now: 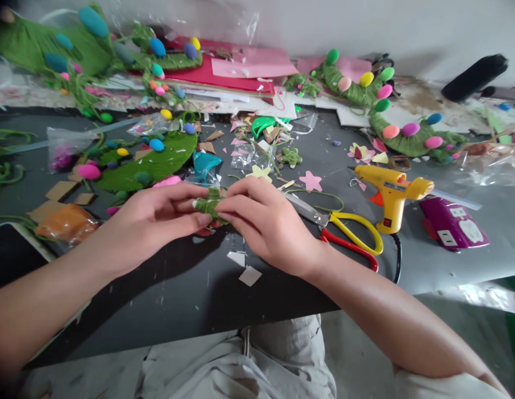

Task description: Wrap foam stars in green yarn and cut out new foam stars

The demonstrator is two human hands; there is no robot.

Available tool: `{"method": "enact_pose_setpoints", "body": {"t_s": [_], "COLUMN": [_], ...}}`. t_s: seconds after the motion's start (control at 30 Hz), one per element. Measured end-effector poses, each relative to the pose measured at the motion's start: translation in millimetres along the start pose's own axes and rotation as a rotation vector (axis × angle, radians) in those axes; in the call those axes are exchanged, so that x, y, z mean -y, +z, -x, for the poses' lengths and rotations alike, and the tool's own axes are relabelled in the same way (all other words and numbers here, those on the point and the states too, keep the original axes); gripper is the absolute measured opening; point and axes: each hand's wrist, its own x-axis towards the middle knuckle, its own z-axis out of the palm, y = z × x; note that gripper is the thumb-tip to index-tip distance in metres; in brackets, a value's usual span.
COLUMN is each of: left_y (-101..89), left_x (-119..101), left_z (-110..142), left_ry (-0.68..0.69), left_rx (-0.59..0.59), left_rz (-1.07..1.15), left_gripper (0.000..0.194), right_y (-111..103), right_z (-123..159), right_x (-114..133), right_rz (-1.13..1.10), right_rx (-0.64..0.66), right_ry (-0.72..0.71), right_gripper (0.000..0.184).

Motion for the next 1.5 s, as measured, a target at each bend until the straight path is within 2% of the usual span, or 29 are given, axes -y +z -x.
{"method": "enact_pose_setpoints", "body": {"t_s": [0.5, 0.87, 1.1, 1.3, 1.4, 1.5], "left_y": [0.2, 4.3, 3.6, 1.9, -2.9, -8.1], "left_x": [4.9, 3.8, 3.7, 2.5, 3.8, 5.4], "left_z": [0.5, -1.9, -1.0, -1.7, 0.8, 4.3], "left_ry": [0.025, 0.075, 0.109, 0.165, 0.233, 0.353], "left_rx": [0.064, 0.031, -0.004, -0.035, -0.044, -0.126], "left_rz": [-0.07, -0.14, -0.155, -0.268, -0.376, -0.537], "left_gripper": [0.041, 0.035, 0.027, 0.022, 0.023, 0.02], "right_y": [4.7, 6.2, 5.8, 5.9, -1.2, -22.5], "right_z": [-1.4, -3.5, -2.8, -0.3, -0.3, -3.5], "right_x": [2.4, 6.6, 6.6, 4.5, 2.0, -2.3], "right_rz": [-0.042, -0.075, -0.048, -0.021, 0.007, 0.088], "right_rx": [-0.097, -0.071, -0.066, -0.053, -0.022, -0.037], "right_ry": [0.048, 0.098, 0.052, 0.017, 0.016, 0.088], "right_gripper": [0.01, 0.009, 0.009, 0.009, 0.012, 0.01]}}
